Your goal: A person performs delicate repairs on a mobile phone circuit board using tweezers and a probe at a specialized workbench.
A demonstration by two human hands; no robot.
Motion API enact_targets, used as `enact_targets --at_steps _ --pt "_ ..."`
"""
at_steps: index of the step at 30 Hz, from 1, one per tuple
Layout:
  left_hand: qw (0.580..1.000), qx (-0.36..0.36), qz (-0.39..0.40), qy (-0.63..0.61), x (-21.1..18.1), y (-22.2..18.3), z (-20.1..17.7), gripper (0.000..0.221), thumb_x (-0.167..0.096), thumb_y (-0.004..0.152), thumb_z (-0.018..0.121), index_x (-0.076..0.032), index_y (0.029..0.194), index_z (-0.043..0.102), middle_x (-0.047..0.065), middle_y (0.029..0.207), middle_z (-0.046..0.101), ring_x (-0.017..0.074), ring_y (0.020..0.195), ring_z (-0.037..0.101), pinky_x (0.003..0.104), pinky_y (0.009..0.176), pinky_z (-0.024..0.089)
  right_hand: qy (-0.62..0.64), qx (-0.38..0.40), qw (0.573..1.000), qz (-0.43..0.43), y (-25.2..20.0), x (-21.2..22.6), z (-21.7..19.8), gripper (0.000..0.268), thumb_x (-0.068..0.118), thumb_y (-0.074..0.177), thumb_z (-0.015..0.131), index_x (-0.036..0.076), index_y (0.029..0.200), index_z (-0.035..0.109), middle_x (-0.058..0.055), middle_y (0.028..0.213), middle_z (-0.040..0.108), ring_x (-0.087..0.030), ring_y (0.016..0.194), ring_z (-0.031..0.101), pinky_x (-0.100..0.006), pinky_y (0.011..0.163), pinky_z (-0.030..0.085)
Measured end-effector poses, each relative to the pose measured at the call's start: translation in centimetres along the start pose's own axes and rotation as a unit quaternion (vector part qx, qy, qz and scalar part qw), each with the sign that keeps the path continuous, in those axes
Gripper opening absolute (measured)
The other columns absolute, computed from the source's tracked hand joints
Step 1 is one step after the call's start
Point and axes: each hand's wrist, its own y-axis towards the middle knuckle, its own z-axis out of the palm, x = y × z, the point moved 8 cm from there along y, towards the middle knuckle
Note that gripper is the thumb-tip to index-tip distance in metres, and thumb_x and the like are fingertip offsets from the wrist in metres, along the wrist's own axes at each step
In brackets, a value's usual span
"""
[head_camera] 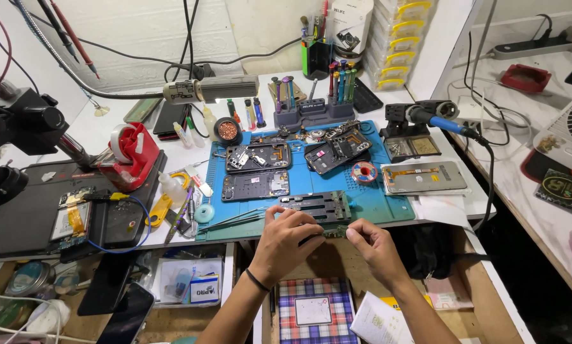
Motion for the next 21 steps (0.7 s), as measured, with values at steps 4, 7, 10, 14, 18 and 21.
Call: enact_targets --at_steps 4,7,10,14,18,21 --pt "1.0 -0.003 -0.003 0.004 -0.02 -0.15 0.09 0.007 -0.022 0.089 0.082 -0.019 0.087 0.075 -0.003 0.096 0.071 0.0163 0.086 0.065 0.045 0.093 0.034 -0.005 0.006 1.0 0.001 0.01 -0.19 0.13 0.022 0.026 0.097 0.065 0.011 0.082 0.067 0.003 0.075 0.056 -0.01 0.068 0.045 -0.027 0.068 0.041" --pt "1.0 -0.001 -0.004 0.003 -0.17 -0.24 0.0 0.005 -0.021 0.089 0.081 -0.019 0.086 0.077 -0.003 0.094 0.072 0.0162 0.086 0.065 0.044 0.093 0.034 0.012 0.013 1.0 0.007 0.02 -0.51 0.34 0.021 0.024 0.097 0.068 0.011 0.08 0.068 0.003 0.073 0.054 -0.01 0.066 0.043 -0.026 0.066 0.039" --pt "1.0 0.002 0.006 0.012 -0.39 -0.41 0.05 0.008 -0.021 0.09 0.08 -0.018 0.084 0.075 -0.004 0.092 0.07 0.0169 0.083 0.063 0.044 0.093 0.034 -0.003 0.016 1.0 0.008 -0.06 -0.53 0.52 0.022 0.022 0.098 0.068 0.011 0.078 0.065 0.003 0.071 0.052 -0.01 0.064 0.043 -0.026 0.063 0.039" --pt "1.0 0.008 0.003 0.018 -0.33 -0.54 0.09 0.008 -0.021 0.091 0.079 -0.019 0.084 0.076 -0.004 0.091 0.07 0.0166 0.084 0.063 0.044 0.093 0.034 -0.004 0.012 1.0 0.02 -0.22 -0.22 0.52 0.022 0.024 0.097 0.069 0.011 0.079 0.067 0.003 0.072 0.055 -0.01 0.065 0.044 -0.027 0.066 0.04" --pt "1.0 0.002 -0.009 0.02 -0.03 -0.79 0.14 0.008 -0.022 0.089 0.082 -0.018 0.092 0.075 -0.002 0.096 0.071 0.0169 0.086 0.065 0.044 0.093 0.035 0.003 0.016 0.999 0.031 -0.38 0.11 0.55 0.025 0.027 0.097 0.068 0.012 0.078 0.067 0.003 0.07 0.054 -0.01 0.066 0.045 -0.028 0.068 0.04" --pt "1.0 -0.004 -0.006 0.016 -0.27 -0.81 0.22 0.007 -0.02 0.088 0.082 -0.018 0.086 0.075 -0.003 0.093 0.071 0.0165 0.084 0.065 0.043 0.091 0.036 0.002 0.016 0.999 0.043 -0.47 0.35 0.45 0.024 0.027 0.097 0.067 0.011 0.079 0.068 0.003 0.069 0.053 -0.01 0.066 0.044 -0.028 0.066 0.039"
